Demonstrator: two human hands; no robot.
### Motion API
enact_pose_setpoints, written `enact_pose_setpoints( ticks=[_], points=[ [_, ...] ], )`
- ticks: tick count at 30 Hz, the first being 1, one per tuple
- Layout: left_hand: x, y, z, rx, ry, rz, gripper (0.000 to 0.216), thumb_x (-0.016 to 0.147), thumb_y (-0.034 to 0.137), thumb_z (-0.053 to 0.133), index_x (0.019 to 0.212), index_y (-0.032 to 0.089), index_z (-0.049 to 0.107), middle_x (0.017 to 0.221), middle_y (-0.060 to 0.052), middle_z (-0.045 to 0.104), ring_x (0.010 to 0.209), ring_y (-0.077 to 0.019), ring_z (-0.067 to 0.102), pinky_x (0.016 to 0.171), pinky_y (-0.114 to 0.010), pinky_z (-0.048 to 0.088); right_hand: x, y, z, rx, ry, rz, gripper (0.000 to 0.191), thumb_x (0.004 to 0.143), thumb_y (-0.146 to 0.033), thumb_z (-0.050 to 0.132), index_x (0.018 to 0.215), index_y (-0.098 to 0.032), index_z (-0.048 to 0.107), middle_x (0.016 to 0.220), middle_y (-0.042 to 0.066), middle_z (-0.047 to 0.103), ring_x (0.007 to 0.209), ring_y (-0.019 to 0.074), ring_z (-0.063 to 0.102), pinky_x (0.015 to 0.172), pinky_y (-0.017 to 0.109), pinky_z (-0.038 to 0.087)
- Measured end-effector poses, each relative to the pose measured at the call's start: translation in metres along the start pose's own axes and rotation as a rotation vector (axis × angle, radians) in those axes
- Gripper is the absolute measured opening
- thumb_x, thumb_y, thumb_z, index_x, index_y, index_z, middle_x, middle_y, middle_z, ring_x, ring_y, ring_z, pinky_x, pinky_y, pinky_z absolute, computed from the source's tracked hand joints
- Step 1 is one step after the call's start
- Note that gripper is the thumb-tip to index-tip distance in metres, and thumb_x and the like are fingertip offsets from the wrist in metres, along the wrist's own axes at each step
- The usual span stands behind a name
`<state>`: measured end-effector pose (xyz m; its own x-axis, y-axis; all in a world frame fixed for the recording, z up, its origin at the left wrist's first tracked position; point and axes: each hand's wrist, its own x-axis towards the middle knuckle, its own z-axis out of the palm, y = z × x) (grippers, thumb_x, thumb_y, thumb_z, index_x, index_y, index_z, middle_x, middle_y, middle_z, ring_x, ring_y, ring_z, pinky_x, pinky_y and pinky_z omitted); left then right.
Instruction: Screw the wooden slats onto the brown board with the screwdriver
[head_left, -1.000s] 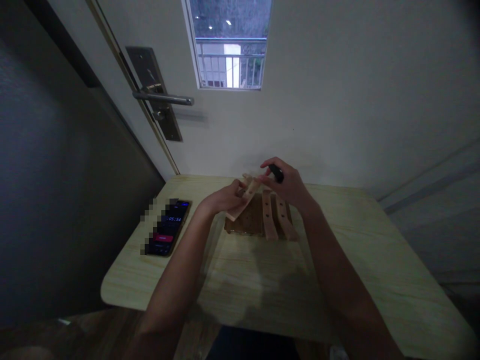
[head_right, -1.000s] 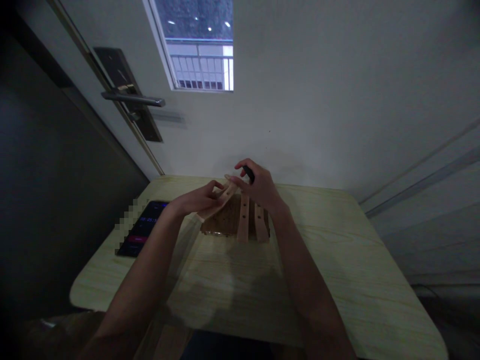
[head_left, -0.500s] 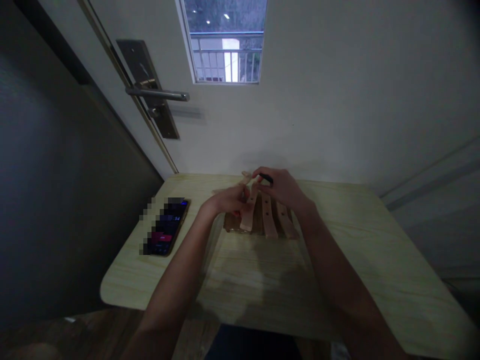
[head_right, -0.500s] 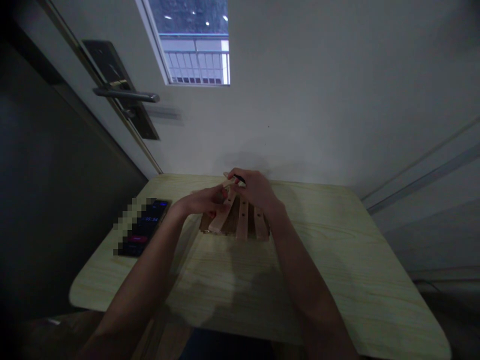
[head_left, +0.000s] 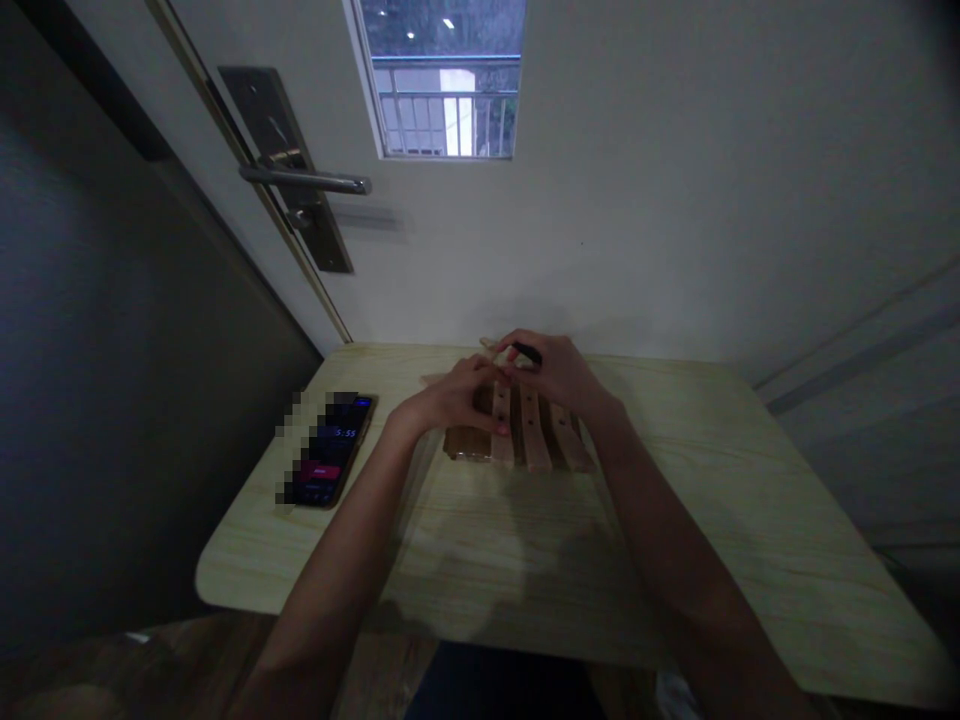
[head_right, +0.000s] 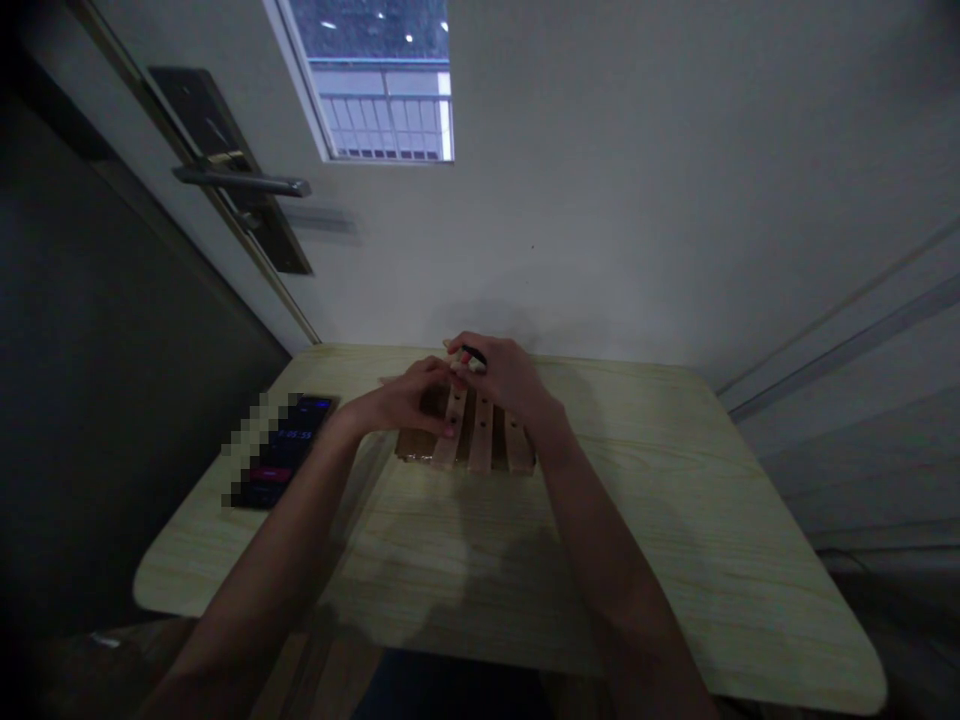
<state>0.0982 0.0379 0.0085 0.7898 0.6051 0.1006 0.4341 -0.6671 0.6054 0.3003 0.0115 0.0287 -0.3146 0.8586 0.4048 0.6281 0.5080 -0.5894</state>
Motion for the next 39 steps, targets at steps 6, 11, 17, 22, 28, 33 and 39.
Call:
enact_pose_setpoints(
  ticks=[6, 11, 17, 22, 28, 33, 39],
  points=[
    [-0.004, -0.01, 0.009, 0.022, 0.032, 0.015, 0.06, 0.07, 0.051, 0.078, 0.119, 0.024, 0.057, 0.124, -0.008, 0.054, 0.12, -0.0277, 0.046, 0.106, -0.044, 0.036, 0.0, 0.003, 0.0, 0.029, -0.036, -0.02, 0.025, 0.086, -0.034, 0.062, 0.107, -0.021, 0.067, 0.107, 0.005, 0.073, 0.091, 0.0185, 0.068, 0.081, 0.028, 0.048],
    [-0.006, -0.015, 0.013, 0.028, 0.075, 0.069, 0.056, 0.071, 0.053, 0.076, 0.117, 0.025, 0.059, 0.123, -0.008, 0.054, 0.119, -0.0287, 0.046, 0.104, -0.046, 0.038, 0.001, 0.002, -0.003, -0.019, 0.04, -0.016, 0.024, 0.089, -0.031, 0.055, 0.105, -0.019, 0.068, 0.091, 0.004, 0.073, 0.076, 0.0143, 0.063, 0.071, 0.026, 0.046],
    [-0.009, -0.011, 0.013, 0.018, 0.09, 0.033, 0.056, 0.07, 0.047, 0.079, 0.116, 0.025, 0.057, 0.12, -0.008, 0.054, 0.117, -0.0281, 0.048, 0.102, -0.046, 0.04, 0.002, 0.0, -0.012, 0.185, 0.22, 0.032, 0.031, 0.093, -0.033, 0.042, 0.114, -0.02, 0.061, 0.097, 0.005, 0.068, 0.06, 0.0094, 0.052, 0.056, 0.024, 0.043],
    [-0.008, -0.006, 0.012, 0.021, 0.093, 0.016, 0.058, 0.068, 0.045, 0.081, 0.113, 0.019, 0.056, 0.117, -0.01, 0.055, 0.114, -0.0286, 0.05, 0.101, -0.045, 0.041, 0.003, 0.001, -0.015, 0.517, 0.254, 0.121, 0.033, 0.088, -0.045, 0.052, 0.116, -0.027, 0.053, 0.103, 0.004, 0.065, 0.067, 0.0101, 0.06, 0.055, 0.023, 0.052],
    [-0.008, -0.008, 0.012, -0.004, 0.083, -0.005, 0.059, 0.067, 0.045, 0.081, 0.116, 0.022, 0.055, 0.122, -0.01, 0.053, 0.118, -0.0299, 0.048, 0.104, -0.047, 0.038, 0.004, 0.004, -0.012, 0.559, 0.244, 0.215, 0.032, 0.082, -0.038, 0.059, 0.108, -0.022, 0.054, 0.095, 0.004, 0.067, 0.064, 0.0114, 0.063, 0.056, 0.026, 0.053],
    [-0.009, -0.007, 0.011, -0.017, 0.076, -0.012, 0.058, 0.067, 0.047, 0.08, 0.114, 0.022, 0.056, 0.122, -0.01, 0.053, 0.119, -0.0303, 0.047, 0.104, -0.048, 0.039, 0.003, 0.005, -0.012, 0.177, 0.153, 0.139, 0.024, 0.082, -0.021, 0.047, 0.101, -0.016, 0.061, 0.082, 0.004, 0.067, 0.059, 0.0103, 0.053, 0.057, 0.026, 0.041],
    [-0.008, -0.01, 0.012, -0.024, 0.08, -0.004, 0.059, 0.067, 0.048, 0.079, 0.114, 0.02, 0.056, 0.119, -0.011, 0.053, 0.115, -0.0295, 0.049, 0.102, -0.046, 0.041, -0.002, -0.003, -0.016, -0.08, 0.023, 0.033, 0.022, 0.082, -0.026, 0.06, 0.101, -0.018, 0.065, 0.088, 0.004, 0.071, 0.077, 0.016, 0.063, 0.072, 0.028, 0.045]
  ],
)
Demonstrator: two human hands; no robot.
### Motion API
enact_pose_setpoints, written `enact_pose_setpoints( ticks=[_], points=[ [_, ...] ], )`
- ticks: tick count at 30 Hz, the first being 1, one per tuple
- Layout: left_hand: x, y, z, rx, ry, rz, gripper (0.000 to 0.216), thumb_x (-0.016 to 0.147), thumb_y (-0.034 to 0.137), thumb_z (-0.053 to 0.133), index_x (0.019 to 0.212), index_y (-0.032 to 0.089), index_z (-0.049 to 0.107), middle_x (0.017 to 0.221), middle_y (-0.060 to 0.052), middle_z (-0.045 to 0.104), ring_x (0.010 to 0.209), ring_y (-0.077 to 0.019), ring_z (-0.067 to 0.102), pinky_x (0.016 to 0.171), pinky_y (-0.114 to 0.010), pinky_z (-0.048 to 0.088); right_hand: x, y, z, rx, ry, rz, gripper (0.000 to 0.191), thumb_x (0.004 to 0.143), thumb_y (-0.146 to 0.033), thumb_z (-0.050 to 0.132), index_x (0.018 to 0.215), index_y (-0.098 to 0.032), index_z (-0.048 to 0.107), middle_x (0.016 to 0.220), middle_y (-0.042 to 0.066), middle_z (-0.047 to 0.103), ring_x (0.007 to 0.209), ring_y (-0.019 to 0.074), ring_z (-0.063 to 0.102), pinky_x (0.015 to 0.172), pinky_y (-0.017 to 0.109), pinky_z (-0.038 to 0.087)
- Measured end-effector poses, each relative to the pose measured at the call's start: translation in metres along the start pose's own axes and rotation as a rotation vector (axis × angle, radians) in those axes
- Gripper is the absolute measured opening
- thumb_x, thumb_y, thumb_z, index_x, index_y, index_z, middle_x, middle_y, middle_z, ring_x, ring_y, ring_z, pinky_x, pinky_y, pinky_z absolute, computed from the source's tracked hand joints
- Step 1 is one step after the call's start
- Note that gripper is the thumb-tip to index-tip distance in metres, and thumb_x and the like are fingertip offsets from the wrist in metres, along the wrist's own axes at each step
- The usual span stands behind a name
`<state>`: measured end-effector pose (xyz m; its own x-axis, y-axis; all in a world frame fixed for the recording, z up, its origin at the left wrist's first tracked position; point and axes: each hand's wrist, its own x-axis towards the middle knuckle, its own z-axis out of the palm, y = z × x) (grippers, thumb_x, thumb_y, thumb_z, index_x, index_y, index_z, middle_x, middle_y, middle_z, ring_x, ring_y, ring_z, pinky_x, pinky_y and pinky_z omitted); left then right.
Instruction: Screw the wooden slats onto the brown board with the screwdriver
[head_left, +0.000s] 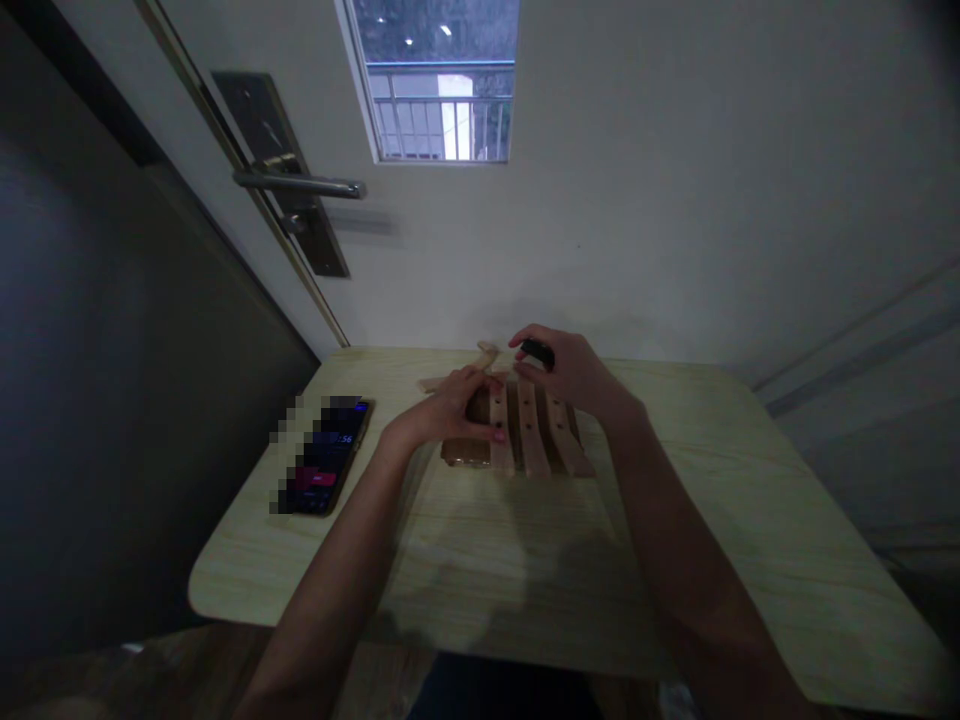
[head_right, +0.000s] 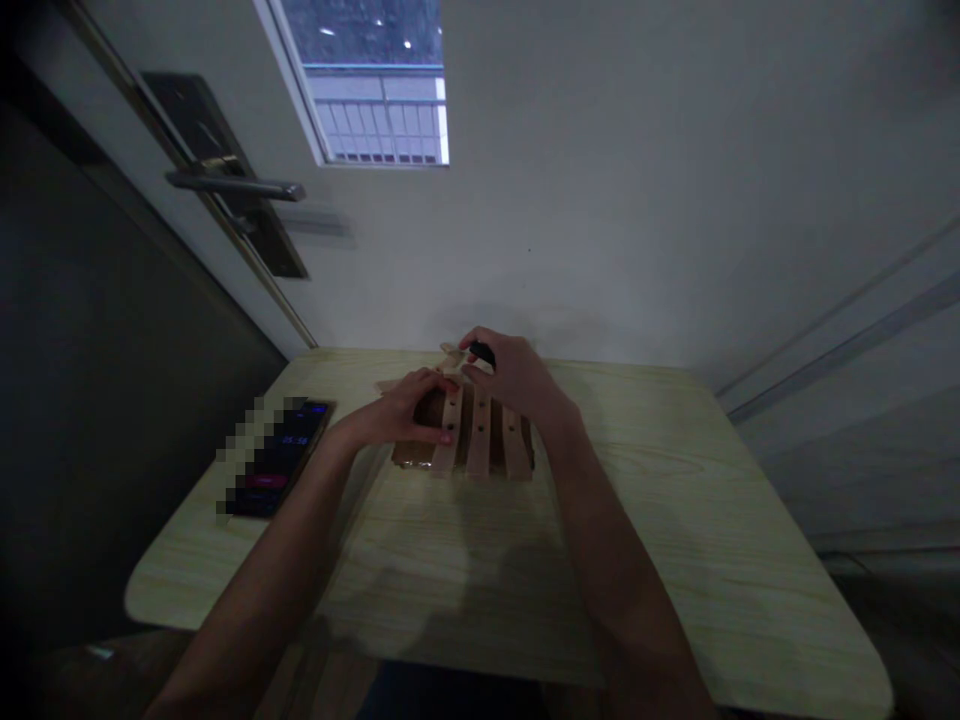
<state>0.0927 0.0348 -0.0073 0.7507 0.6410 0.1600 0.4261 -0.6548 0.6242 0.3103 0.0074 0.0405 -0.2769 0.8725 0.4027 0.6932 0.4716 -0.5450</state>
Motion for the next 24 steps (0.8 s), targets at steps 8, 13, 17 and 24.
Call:
enact_pose_setpoints(
  ticks=[8, 13, 17, 24],
  points=[
    [0.0, -0.004, 0.0, -0.045, -0.001, 0.009, 0.061, 0.068, 0.048, 0.079, 0.117, 0.022, 0.054, 0.121, -0.01, 0.051, 0.119, -0.0289, 0.047, 0.105, -0.046, 0.038, 0.001, -0.007, 0.01, 0.126, -0.102, -0.054, 0.026, 0.086, -0.038, 0.061, 0.103, -0.019, 0.069, 0.102, 0.006, 0.074, 0.09, 0.0185, 0.067, 0.081, 0.029, 0.048],
    [-0.002, -0.005, 0.001, -0.044, 0.004, 0.004, 0.06, 0.069, 0.05, 0.077, 0.118, 0.022, 0.053, 0.122, -0.009, 0.048, 0.119, -0.0278, 0.046, 0.106, -0.045, 0.039, 0.001, -0.005, 0.013, 0.132, -0.084, -0.044, 0.023, 0.089, -0.037, 0.059, 0.099, -0.02, 0.069, 0.1, 0.005, 0.074, 0.089, 0.0178, 0.068, 0.081, 0.029, 0.048],
    [-0.003, -0.002, 0.0, -0.025, -0.01, -0.016, 0.06, 0.071, 0.051, 0.076, 0.118, 0.022, 0.053, 0.123, -0.009, 0.048, 0.12, -0.0277, 0.046, 0.106, -0.045, 0.039, 0.002, -0.006, 0.013, 0.116, -0.082, -0.044, 0.023, 0.089, -0.036, 0.058, 0.1, -0.019, 0.069, 0.103, 0.007, 0.074, 0.093, 0.0191, 0.068, 0.084, 0.03, 0.049],
    [-0.003, 0.0, -0.005, -0.017, 0.034, -0.005, 0.05, 0.076, 0.048, 0.072, 0.114, 0.021, 0.055, 0.118, -0.009, 0.056, 0.11, -0.0247, 0.053, 0.099, -0.042, 0.044, 0.001, -0.006, 0.01, 0.08, -0.059, -0.026, 0.025, 0.087, -0.033, 0.061, 0.107, -0.02, 0.067, 0.109, 0.007, 0.073, 0.098, 0.0203, 0.068, 0.087, 0.031, 0.049]
  ],
)
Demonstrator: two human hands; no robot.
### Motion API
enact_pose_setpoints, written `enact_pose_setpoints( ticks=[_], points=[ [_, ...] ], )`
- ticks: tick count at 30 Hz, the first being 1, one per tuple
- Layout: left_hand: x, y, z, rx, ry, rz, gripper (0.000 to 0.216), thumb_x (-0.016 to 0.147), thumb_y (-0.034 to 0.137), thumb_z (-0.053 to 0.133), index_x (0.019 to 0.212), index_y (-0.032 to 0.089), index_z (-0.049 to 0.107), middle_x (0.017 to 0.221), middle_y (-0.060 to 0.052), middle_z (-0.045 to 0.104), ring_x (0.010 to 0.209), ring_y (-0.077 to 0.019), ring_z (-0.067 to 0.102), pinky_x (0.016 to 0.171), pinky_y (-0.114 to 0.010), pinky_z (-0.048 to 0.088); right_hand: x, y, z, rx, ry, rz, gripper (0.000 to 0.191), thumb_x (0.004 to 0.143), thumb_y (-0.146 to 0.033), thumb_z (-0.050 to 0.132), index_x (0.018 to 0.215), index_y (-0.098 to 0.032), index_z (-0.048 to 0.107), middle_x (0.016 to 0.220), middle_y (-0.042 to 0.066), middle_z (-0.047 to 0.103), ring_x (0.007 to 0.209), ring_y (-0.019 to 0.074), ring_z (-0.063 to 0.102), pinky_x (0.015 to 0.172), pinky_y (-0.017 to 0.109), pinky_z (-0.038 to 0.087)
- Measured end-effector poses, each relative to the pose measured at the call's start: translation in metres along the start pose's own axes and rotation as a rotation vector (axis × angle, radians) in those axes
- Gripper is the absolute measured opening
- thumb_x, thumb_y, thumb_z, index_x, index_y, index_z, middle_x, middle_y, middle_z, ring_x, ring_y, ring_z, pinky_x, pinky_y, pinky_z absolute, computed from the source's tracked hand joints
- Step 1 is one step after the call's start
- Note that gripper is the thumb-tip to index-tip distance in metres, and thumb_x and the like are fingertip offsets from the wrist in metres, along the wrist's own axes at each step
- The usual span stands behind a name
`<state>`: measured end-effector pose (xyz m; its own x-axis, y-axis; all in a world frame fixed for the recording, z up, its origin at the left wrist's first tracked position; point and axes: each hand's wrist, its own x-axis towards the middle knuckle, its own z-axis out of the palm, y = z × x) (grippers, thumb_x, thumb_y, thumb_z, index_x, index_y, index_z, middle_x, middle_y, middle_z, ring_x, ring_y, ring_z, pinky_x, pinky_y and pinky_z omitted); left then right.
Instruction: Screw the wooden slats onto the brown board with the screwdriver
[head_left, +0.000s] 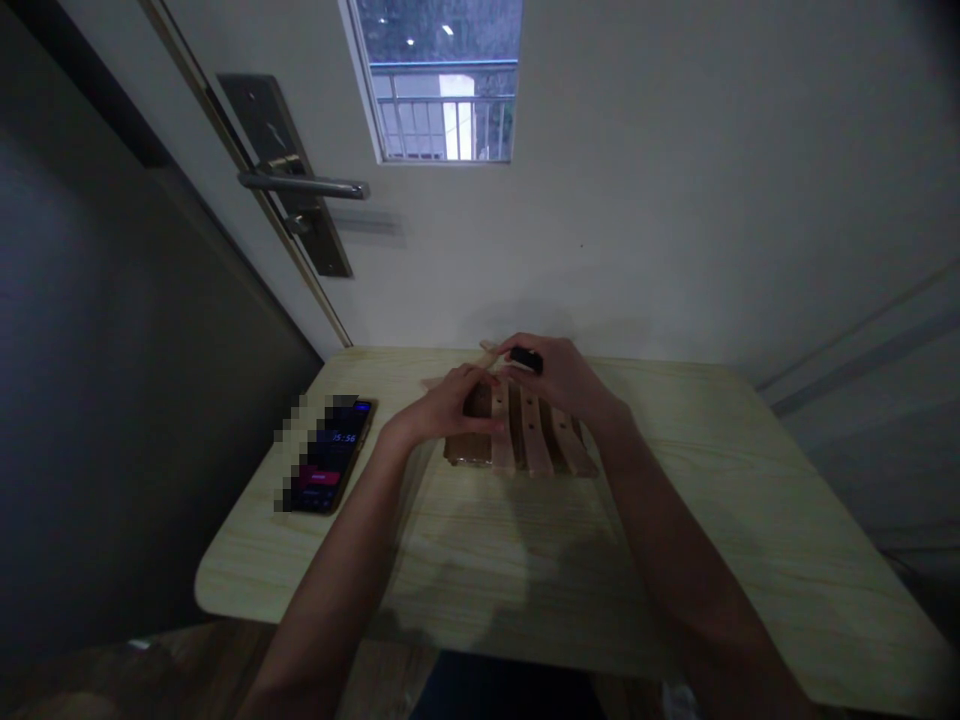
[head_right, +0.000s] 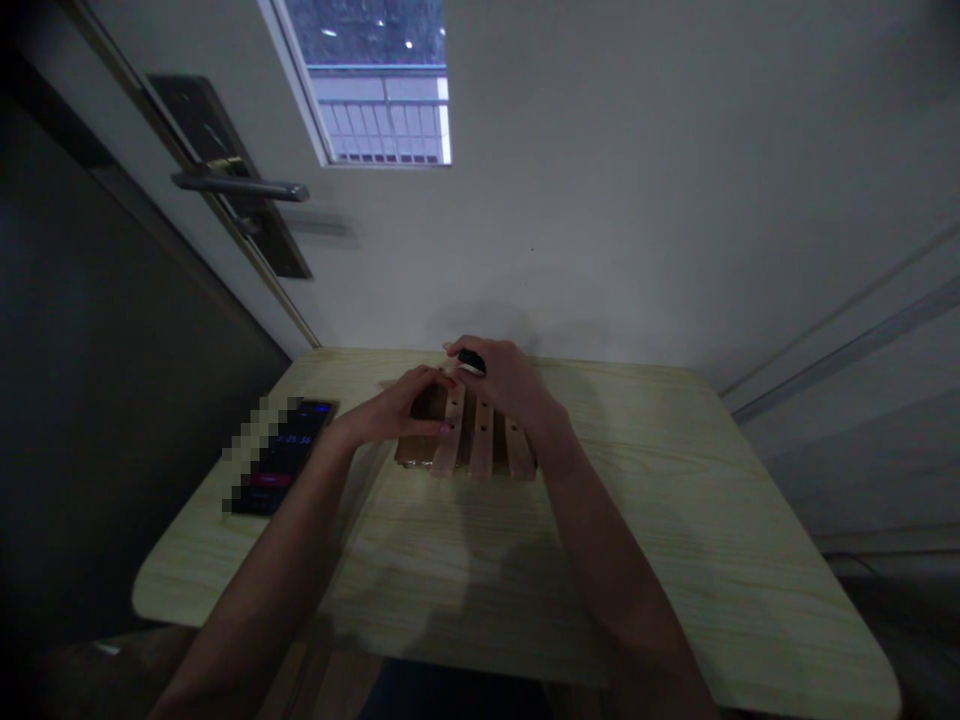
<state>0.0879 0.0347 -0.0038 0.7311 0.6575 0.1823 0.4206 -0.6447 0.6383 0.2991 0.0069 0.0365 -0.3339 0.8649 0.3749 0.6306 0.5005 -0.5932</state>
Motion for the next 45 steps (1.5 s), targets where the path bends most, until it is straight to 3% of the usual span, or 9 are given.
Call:
enact_pose_setpoints(
  ticks=[4, 6, 11, 21, 27, 30, 35, 45],
  points=[
    [0.0, -0.008, -0.005, 0.061, 0.155, -0.07, 0.024, 0.089, 0.032, 0.055, 0.108, 0.018, 0.059, 0.109, -0.008, 0.063, 0.102, -0.0214, 0.059, 0.093, -0.038, 0.047, -0.001, -0.001, -0.004, -0.189, 0.005, 0.078, 0.035, 0.085, -0.045, 0.063, 0.108, -0.02, 0.068, 0.101, 0.009, 0.075, 0.09, 0.0242, 0.069, 0.078, 0.033, 0.049],
    [0.0, -0.011, -0.006, 0.089, 0.183, -0.112, 0.021, 0.088, 0.029, 0.056, 0.104, 0.017, 0.062, 0.106, -0.008, 0.065, 0.099, -0.0209, 0.06, 0.091, -0.037, 0.047, -0.002, -0.002, -0.005, -0.266, -0.013, 0.107, 0.038, 0.085, -0.048, 0.062, 0.109, -0.02, 0.068, 0.1, 0.01, 0.075, 0.089, 0.0259, 0.069, 0.076, 0.034, 0.048],
    [0.003, -0.009, -0.007, 0.176, 0.093, -0.122, 0.014, 0.079, 0.018, 0.066, 0.093, 0.015, 0.066, 0.091, -0.006, 0.066, 0.087, -0.0205, 0.061, 0.084, -0.035, 0.048, -0.003, 0.0, -0.004, -0.303, -0.023, 0.089, 0.032, 0.087, -0.043, 0.061, 0.111, -0.022, 0.067, 0.099, 0.009, 0.075, 0.09, 0.0243, 0.069, 0.077, 0.033, 0.048],
    [0.005, -0.012, 0.002, 0.169, 0.069, -0.116, 0.017, 0.08, 0.018, 0.065, 0.097, 0.017, 0.066, 0.096, -0.006, 0.065, 0.085, -0.0193, 0.061, 0.083, -0.036, 0.049, -0.006, -0.004, -0.005, -0.395, -0.049, 0.068, 0.033, 0.084, -0.043, 0.065, 0.111, -0.025, 0.068, 0.104, 0.007, 0.074, 0.094, 0.026, 0.068, 0.081, 0.036, 0.048],
    [0.033, -0.003, -0.001, 0.407, 0.147, -0.243, 0.017, 0.088, 0.013, 0.052, 0.093, 0.013, 0.069, 0.095, -0.011, 0.069, 0.095, -0.0226, 0.063, 0.089, -0.035, 0.047, -0.004, -0.005, -0.004, -0.345, -0.042, 0.06, 0.029, 0.084, -0.037, 0.065, 0.11, -0.024, 0.069, 0.108, 0.008, 0.074, 0.097, 0.0262, 0.068, 0.083, 0.038, 0.049],
    [0.051, 0.0, -0.002, 0.509, 0.058, -0.292, 0.019, 0.087, 0.014, 0.054, 0.097, 0.013, 0.071, 0.098, -0.012, 0.071, 0.099, -0.0231, 0.064, 0.092, -0.033, 0.046, -0.003, -0.003, 0.0, -0.327, -0.08, 0.038, 0.025, 0.084, -0.03, 0.063, 0.108, -0.025, 0.07, 0.105, 0.006, 0.075, 0.094, 0.025, 0.069, 0.08, 0.036, 0.049],
    [0.065, -0.007, 0.001, 0.531, -0.028, -0.353, 0.017, 0.082, 0.013, 0.06, 0.091, 0.015, 0.074, 0.092, -0.011, 0.074, 0.094, -0.0217, 0.068, 0.084, -0.027, 0.049, -0.003, -0.003, 0.001, -0.329, -0.084, 0.037, 0.022, 0.083, -0.025, 0.063, 0.103, -0.025, 0.071, 0.099, 0.005, 0.076, 0.089, 0.023, 0.069, 0.077, 0.032, 0.048],
    [0.072, -0.013, 0.002, 0.556, -0.059, -0.427, 0.018, 0.08, 0.012, 0.061, 0.092, 0.013, 0.074, 0.093, -0.014, 0.074, 0.095, -0.0238, 0.069, 0.083, -0.028, 0.05, -0.003, 0.0, 0.001, -0.3, -0.081, 0.03, 0.023, 0.083, -0.025, 0.062, 0.105, -0.025, 0.071, 0.102, 0.005, 0.075, 0.092, 0.0233, 0.069, 0.079, 0.033, 0.049]
  ],
)
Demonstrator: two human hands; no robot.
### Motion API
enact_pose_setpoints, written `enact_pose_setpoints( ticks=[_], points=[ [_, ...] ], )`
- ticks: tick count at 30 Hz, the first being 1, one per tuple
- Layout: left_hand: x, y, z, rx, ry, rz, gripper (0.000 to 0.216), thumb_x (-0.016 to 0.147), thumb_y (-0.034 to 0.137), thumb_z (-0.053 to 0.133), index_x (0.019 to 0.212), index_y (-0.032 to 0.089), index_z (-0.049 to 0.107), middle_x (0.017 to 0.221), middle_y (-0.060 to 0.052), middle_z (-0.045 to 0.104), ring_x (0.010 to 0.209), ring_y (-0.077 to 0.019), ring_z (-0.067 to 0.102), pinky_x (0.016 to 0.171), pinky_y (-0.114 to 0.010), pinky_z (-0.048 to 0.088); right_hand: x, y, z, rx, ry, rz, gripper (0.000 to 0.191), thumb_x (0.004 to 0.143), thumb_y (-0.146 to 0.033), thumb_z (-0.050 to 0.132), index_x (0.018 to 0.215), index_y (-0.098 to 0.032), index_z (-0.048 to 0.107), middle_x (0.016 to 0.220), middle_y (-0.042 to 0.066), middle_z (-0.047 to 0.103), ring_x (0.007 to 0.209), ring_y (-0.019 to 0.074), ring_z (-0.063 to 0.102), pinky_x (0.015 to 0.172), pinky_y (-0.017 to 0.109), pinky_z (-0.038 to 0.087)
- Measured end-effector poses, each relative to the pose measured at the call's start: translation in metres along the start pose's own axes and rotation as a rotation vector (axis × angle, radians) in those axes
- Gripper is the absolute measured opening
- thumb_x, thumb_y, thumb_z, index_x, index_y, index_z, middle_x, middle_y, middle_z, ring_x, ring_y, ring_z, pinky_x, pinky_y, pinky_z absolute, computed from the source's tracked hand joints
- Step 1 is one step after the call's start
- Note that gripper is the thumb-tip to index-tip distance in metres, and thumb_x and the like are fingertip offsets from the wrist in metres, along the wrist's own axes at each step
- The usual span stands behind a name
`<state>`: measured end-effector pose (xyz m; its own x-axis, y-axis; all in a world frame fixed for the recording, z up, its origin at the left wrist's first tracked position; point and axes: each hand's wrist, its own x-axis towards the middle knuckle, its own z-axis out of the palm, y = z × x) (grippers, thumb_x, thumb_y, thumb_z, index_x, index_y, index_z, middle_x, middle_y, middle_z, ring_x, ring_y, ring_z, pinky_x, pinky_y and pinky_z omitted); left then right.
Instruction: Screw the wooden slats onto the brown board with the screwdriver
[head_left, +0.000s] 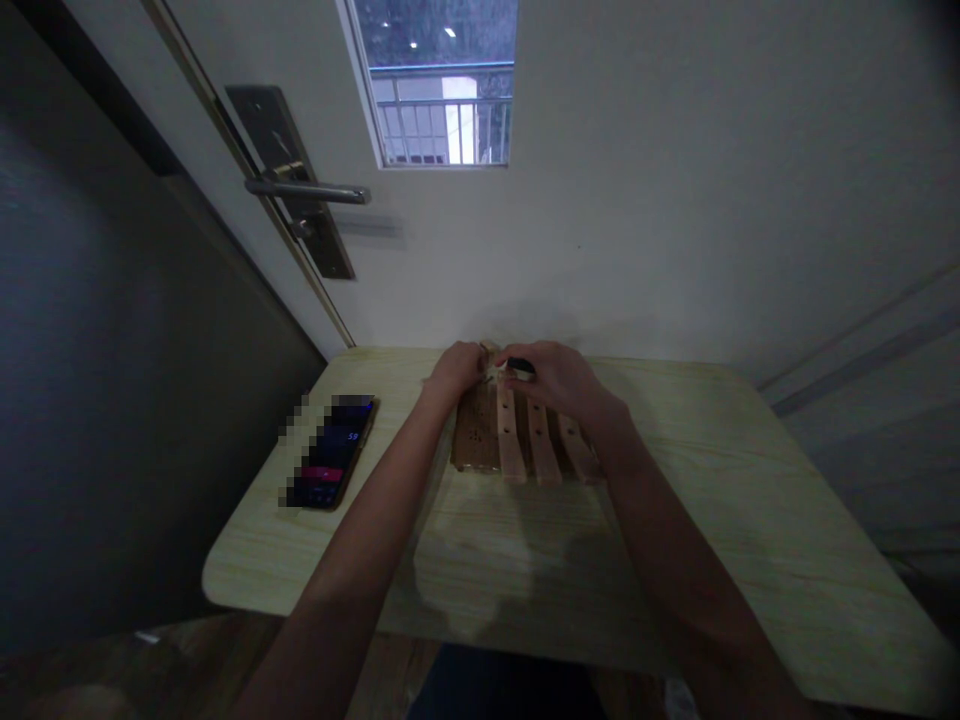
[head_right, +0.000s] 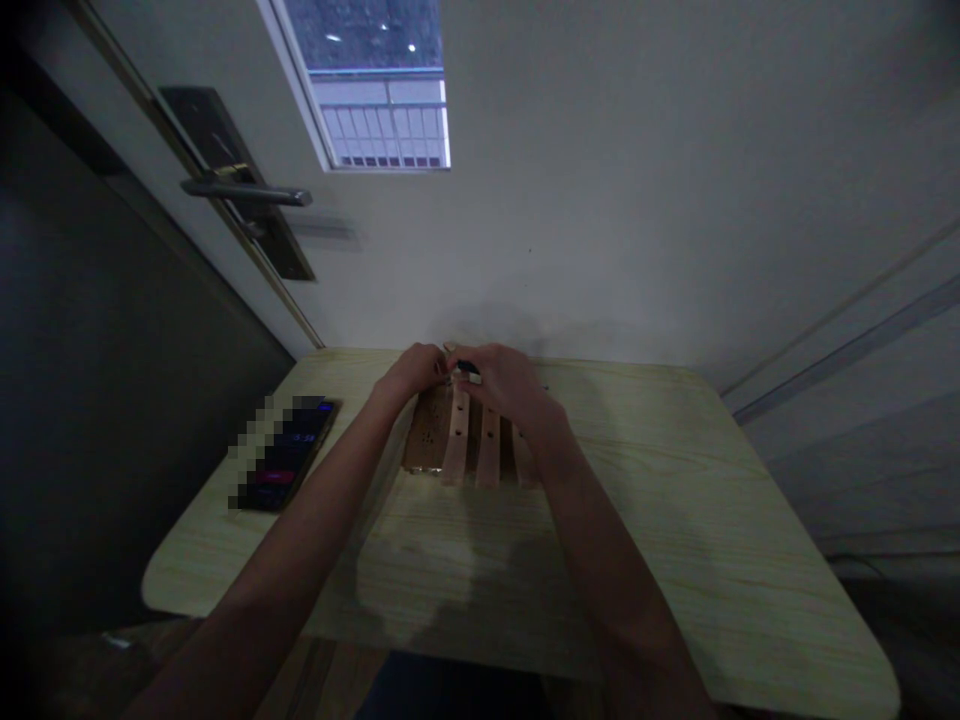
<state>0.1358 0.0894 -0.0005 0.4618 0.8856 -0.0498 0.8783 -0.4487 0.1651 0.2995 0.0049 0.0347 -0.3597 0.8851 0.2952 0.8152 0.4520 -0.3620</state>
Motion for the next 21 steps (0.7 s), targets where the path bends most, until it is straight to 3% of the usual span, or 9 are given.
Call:
enact_pose_setpoints(
  ticks=[17, 21],
  points=[
    [0.0083, -0.0033, 0.0078, -0.086, -0.007, 0.027, 0.021, 0.077, 0.01, 0.065, 0.097, 0.013, 0.074, 0.092, -0.013, 0.074, 0.093, -0.0223, 0.069, 0.084, -0.028, 0.05, 0.0007, -0.0022, -0.0023, 0.021, -0.002, 0.013, 0.021, 0.084, -0.025, 0.062, 0.102, -0.024, 0.071, 0.099, 0.005, 0.075, 0.088, 0.0213, 0.069, 0.076, 0.031, 0.047],
    [0.0066, -0.0088, 0.0068, -0.097, 0.003, 0.034, 0.02, 0.084, 0.017, 0.06, 0.098, 0.01, 0.073, 0.098, -0.014, 0.074, 0.093, -0.0212, 0.068, 0.083, -0.027, 0.049, 0.0, -0.0041, -0.0037, 0.011, -0.011, 0.02, 0.023, 0.084, -0.024, 0.062, 0.105, -0.023, 0.071, 0.1, 0.005, 0.076, 0.088, 0.0205, 0.069, 0.076, 0.029, 0.046]
  ],
)
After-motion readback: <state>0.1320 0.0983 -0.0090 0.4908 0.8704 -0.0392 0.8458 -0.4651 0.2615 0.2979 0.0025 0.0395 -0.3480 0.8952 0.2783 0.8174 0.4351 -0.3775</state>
